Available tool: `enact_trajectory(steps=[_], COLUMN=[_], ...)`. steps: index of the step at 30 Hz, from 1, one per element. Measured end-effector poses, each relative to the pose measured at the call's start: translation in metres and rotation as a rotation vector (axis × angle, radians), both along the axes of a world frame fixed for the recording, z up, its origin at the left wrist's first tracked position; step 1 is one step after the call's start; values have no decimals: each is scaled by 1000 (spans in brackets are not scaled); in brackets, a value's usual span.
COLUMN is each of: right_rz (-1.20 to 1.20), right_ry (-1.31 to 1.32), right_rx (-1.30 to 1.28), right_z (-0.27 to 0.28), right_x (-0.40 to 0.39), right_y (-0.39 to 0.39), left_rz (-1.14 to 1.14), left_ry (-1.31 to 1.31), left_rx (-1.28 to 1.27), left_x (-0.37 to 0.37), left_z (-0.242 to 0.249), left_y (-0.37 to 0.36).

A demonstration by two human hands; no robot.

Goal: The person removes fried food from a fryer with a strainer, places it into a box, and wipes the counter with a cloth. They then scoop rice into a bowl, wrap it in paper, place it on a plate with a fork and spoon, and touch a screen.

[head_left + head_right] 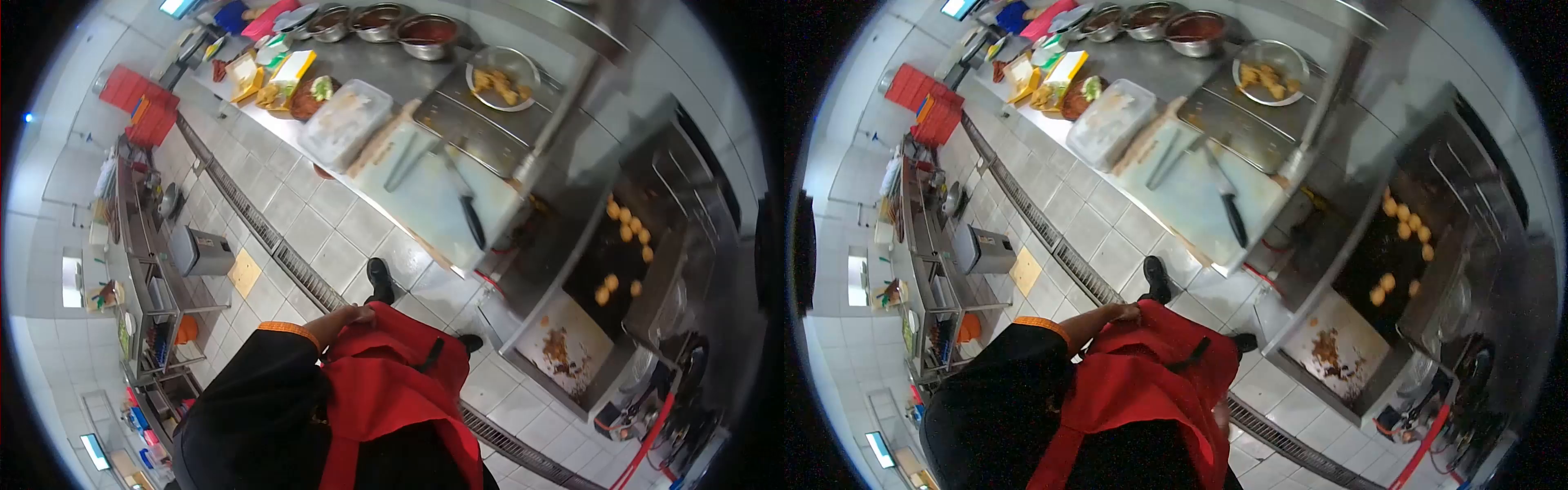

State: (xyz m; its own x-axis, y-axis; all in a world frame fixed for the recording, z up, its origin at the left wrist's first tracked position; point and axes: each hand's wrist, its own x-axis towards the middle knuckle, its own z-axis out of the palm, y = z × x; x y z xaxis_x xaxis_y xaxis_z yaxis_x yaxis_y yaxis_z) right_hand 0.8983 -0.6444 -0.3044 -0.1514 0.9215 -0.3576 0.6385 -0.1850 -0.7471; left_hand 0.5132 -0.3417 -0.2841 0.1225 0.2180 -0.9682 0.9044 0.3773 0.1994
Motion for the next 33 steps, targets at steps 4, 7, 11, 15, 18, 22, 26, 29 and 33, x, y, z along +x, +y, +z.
enact_trajectory(steps=[4, 7, 11, 15, 18, 22, 26, 29, 33], right_rz=[-247, -393, -493, -564, -625, -534, -590, -560, -562], right_ry=[54, 89, 253, -419, -440, -292, -483, -718, -721], right_rx=[-505, -642, 363, 282, 153, 286, 441, 630, 547], right_z=[0, 69, 195, 193, 195, 242, 309, 291, 244], right_x=[-61, -100, -206, -270, -276, -269, -202, -114, -58], right_y=[49, 187, 430, 563, 583, 551, 577, 641, 714], left_rz=[3, 563, 972, 1243, 1170, 1248, 1087, 1071, 1040], left_ry=[-293, -199, -389, -584, -746, -667, -599, -621, -661], left_rx=[196, 31, -63, -219, -318, -367, -285, -196, -33], left_x=[-113, -134, -188, -222, -279, -310, -318, -310, -301], left_z=[-153, 2, 6, 32, 13, 81, 82, 93, 102], left_y=[14, 75, 80, 90, 80, 93, 110, 137, 169])
